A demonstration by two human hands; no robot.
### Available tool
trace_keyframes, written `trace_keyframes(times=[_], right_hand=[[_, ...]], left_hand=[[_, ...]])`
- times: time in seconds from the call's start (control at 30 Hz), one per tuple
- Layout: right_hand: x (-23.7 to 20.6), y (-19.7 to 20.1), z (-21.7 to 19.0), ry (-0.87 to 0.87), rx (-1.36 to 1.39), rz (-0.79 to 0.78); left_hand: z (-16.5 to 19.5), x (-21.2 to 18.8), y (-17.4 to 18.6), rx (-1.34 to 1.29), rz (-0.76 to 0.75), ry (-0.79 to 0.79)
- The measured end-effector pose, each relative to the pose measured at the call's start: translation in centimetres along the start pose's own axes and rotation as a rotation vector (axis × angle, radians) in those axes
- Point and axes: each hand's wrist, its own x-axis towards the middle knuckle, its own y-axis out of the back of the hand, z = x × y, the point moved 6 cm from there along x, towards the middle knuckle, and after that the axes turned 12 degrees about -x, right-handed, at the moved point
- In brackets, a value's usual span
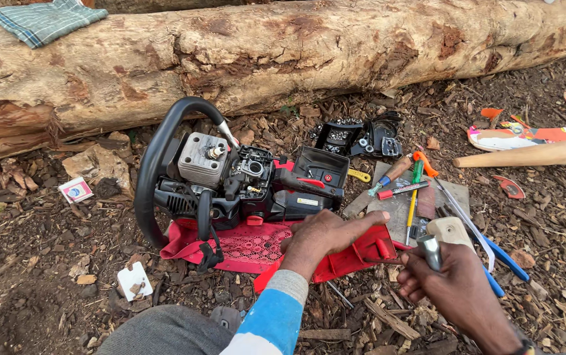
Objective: The person is repairing a red plastic chainsaw part using a metal tool. They repeatedly scrape and clean the interior surfaces of the part while holding it in their hands.
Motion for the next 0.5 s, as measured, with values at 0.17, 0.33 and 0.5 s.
trace_keyframes(times=[0.17, 0.33, 0.5], right_hand=[[0.3, -1.5, -0.5, 0.063, 0.05, 0.046], [0.0, -1.7, -0.6, 0.052, -0.015, 0.027], [-1.1, -1.2, -1.3, 0.175, -0.168, 0.102]], left_hand=[[0.4, -1.2, -0.2, -0.004, -0.031, 0.025], [0.2, -1.4, 0.0, -0.015, -0.023, 0.065], [-0.2, 0.2, 0.5, -0.057, -0.028, -0.028]])
